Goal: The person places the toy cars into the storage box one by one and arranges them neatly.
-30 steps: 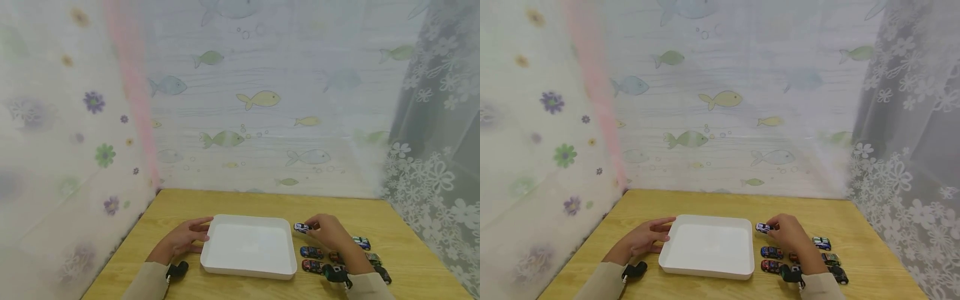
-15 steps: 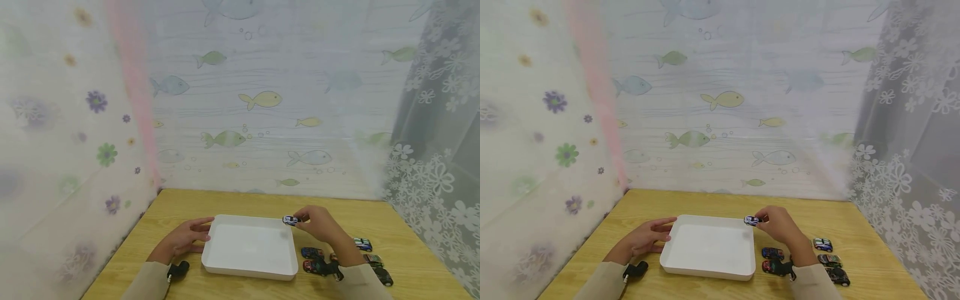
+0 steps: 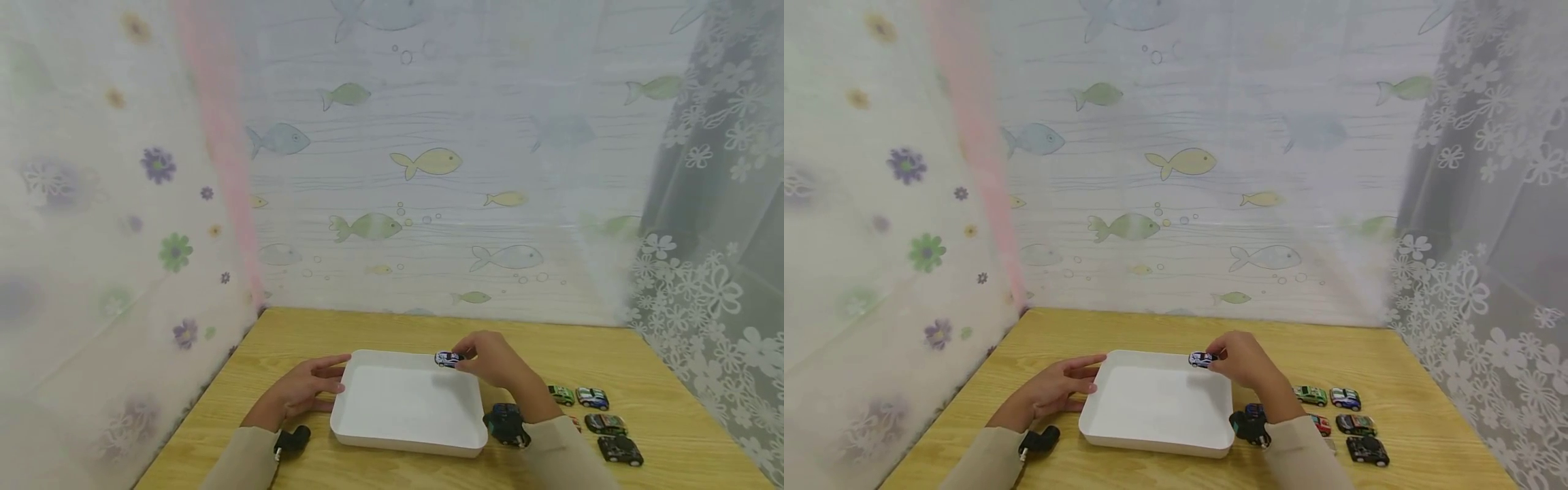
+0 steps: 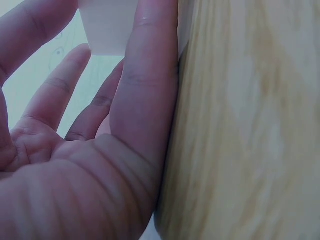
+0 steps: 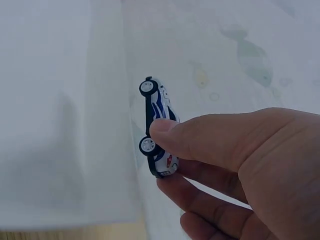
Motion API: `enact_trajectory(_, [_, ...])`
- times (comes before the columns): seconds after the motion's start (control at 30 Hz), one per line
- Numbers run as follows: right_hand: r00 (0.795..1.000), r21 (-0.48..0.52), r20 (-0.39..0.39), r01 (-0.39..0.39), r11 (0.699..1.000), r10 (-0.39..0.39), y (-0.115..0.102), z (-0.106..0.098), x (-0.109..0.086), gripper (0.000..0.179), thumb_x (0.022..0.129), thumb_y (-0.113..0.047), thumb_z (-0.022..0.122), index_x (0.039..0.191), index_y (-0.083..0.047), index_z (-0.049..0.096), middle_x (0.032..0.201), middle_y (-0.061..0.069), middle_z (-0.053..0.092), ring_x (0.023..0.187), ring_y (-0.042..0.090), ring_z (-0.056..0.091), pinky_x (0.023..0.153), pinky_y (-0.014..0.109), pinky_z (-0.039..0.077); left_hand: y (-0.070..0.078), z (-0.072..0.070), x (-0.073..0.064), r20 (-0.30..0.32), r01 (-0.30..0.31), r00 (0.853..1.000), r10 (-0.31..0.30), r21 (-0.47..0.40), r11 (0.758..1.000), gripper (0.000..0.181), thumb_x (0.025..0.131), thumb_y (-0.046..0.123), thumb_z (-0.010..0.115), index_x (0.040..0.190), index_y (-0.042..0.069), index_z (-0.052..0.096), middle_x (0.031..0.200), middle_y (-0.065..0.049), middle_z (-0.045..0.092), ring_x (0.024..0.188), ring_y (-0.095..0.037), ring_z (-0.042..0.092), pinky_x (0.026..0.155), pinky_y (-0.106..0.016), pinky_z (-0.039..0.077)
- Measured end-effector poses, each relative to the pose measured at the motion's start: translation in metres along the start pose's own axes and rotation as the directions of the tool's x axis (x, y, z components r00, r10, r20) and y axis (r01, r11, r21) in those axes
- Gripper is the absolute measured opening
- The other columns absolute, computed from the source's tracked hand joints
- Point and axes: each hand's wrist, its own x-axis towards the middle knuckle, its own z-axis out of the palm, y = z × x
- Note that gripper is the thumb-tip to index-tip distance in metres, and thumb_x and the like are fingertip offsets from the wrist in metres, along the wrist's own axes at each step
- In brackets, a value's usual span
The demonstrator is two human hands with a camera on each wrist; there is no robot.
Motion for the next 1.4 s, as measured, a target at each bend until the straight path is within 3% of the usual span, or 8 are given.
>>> enact_trajectory(0.33, [0.998, 0.020, 0.050, 0.039, 0.999, -0.040, -0.020, 0.021, 0.016, 0.017, 0.085, -0.013, 0.085, 0.101, -0.017, 0.082, 0.093, -0.005, 0.073, 0.082, 0.010, 0.063, 0.070, 0.030, 0.055, 0.001, 0.000, -0.001, 0.006, 0.001, 1.000, -0.001, -0.008, 1.000, 0.079, 0.095, 0.009, 0.075, 0.163, 0.016, 0.035, 0.164, -0.026, 0.033, 0.128, -0.030, 0.062, 0.096, -0.054, 0.059])
enact_trajectory(0.8, [0.991, 0.030, 0.107, 0.072, 0.997, -0.075, -0.040, 0.046, 0.032, 0.017, 0.085, -0.015, 0.086, 0.101, -0.018, 0.084, 0.095, -0.007, 0.075, 0.085, 0.010, 0.064, 0.076, 0.032, 0.057, 0.004, 0.003, -0.002, 0.022, -0.003, 1.000, 0.003, 0.001, 1.000, 0.076, 0.098, 0.007, 0.070, 0.163, 0.015, 0.034, 0.164, -0.027, 0.032, 0.131, -0.032, 0.059, 0.096, -0.054, 0.059])
enact_trajectory(1.07, [0.982, 0.063, 0.156, 0.096, 0.993, -0.105, -0.049, 0.064, 0.040, 0.016, 0.085, -0.014, 0.086, 0.101, -0.016, 0.084, 0.098, -0.006, 0.076, 0.085, 0.008, 0.066, 0.075, 0.030, 0.057, 0.003, 0.004, -0.001, -0.001, 0.002, 1.000, -0.002, -0.003, 1.000, 0.076, 0.096, 0.007, 0.072, 0.163, 0.016, 0.036, 0.164, -0.027, 0.033, 0.129, -0.032, 0.060, 0.095, -0.054, 0.059])
enact_trajectory(1.4, [0.981, 0.035, 0.152, 0.112, 0.993, -0.116, -0.063, 0.078, 0.047, 0.013, 0.082, -0.015, 0.088, 0.095, -0.018, 0.085, 0.096, -0.008, 0.077, 0.083, 0.010, 0.062, 0.074, 0.031, 0.053, 0.001, 0.002, 0.001, -0.015, 0.012, 1.000, -0.012, 0.006, 1.000, 0.078, 0.094, 0.009, 0.075, 0.162, 0.017, 0.038, 0.163, -0.026, 0.035, 0.128, -0.031, 0.061, 0.095, -0.054, 0.059])
